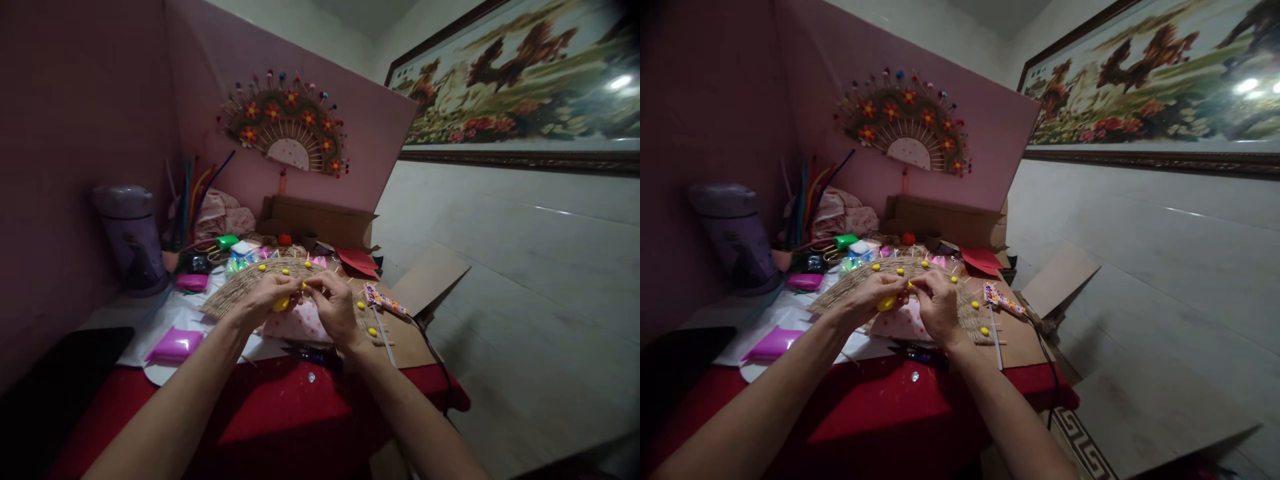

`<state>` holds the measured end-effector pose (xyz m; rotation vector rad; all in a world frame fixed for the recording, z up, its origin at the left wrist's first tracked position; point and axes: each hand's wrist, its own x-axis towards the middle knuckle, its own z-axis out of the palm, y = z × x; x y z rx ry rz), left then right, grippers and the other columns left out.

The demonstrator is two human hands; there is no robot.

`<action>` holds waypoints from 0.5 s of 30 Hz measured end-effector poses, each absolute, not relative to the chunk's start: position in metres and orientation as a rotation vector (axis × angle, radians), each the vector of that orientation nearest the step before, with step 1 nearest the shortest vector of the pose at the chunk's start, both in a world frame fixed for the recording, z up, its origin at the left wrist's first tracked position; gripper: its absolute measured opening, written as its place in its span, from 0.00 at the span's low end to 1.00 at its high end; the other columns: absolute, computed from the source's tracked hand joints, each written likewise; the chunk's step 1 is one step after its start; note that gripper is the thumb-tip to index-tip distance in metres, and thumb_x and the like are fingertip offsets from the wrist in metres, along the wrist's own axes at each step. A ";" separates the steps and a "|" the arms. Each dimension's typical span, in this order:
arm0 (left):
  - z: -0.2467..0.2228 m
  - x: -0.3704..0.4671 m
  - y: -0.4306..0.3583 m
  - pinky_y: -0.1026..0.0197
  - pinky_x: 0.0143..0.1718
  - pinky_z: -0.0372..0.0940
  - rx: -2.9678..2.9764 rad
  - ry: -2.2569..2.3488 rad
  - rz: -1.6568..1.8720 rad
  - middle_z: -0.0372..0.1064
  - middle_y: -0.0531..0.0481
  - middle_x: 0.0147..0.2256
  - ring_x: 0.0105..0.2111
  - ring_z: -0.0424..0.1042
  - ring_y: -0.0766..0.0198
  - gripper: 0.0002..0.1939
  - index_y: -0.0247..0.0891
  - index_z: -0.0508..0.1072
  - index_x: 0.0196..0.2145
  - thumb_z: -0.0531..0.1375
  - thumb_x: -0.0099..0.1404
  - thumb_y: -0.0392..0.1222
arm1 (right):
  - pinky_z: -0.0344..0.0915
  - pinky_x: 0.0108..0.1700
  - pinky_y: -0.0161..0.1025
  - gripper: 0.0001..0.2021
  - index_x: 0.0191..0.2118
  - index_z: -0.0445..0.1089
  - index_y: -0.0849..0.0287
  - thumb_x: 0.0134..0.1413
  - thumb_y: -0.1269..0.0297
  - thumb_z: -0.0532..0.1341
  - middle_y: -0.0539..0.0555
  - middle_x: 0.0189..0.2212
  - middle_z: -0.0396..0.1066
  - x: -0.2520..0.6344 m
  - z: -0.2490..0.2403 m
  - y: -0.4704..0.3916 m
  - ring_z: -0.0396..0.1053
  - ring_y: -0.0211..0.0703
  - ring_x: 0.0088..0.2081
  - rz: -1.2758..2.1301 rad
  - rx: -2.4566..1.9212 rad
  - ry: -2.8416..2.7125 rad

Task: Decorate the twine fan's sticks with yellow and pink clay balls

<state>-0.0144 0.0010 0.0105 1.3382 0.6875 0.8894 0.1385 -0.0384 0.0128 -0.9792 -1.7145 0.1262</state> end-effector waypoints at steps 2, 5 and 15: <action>0.012 -0.014 -0.001 0.68 0.17 0.49 1.330 0.715 0.896 0.63 0.51 0.18 0.16 0.59 0.73 0.20 0.30 0.69 0.20 0.67 0.48 0.53 | 0.61 0.34 0.37 0.05 0.29 0.70 0.56 0.53 0.71 0.61 0.50 0.28 0.68 0.138 0.012 -0.039 0.65 0.39 0.32 0.077 -1.003 -1.721; 0.014 -0.014 -0.001 0.68 0.17 0.49 1.302 0.674 0.914 0.61 0.53 0.17 0.16 0.58 0.73 0.21 0.31 0.68 0.20 0.68 0.46 0.53 | 0.61 0.35 0.37 0.02 0.31 0.70 0.56 0.53 0.70 0.62 0.51 0.30 0.68 0.137 0.011 -0.038 0.64 0.39 0.32 0.059 -1.031 -1.767; 0.012 -0.015 0.002 0.68 0.15 0.47 1.314 0.624 0.948 0.60 0.54 0.17 0.14 0.56 0.74 0.24 0.32 0.67 0.21 0.66 0.47 0.58 | 0.63 0.37 0.37 0.03 0.34 0.71 0.55 0.51 0.67 0.64 0.51 0.33 0.67 0.137 0.012 -0.031 0.65 0.41 0.35 0.044 -1.032 -1.783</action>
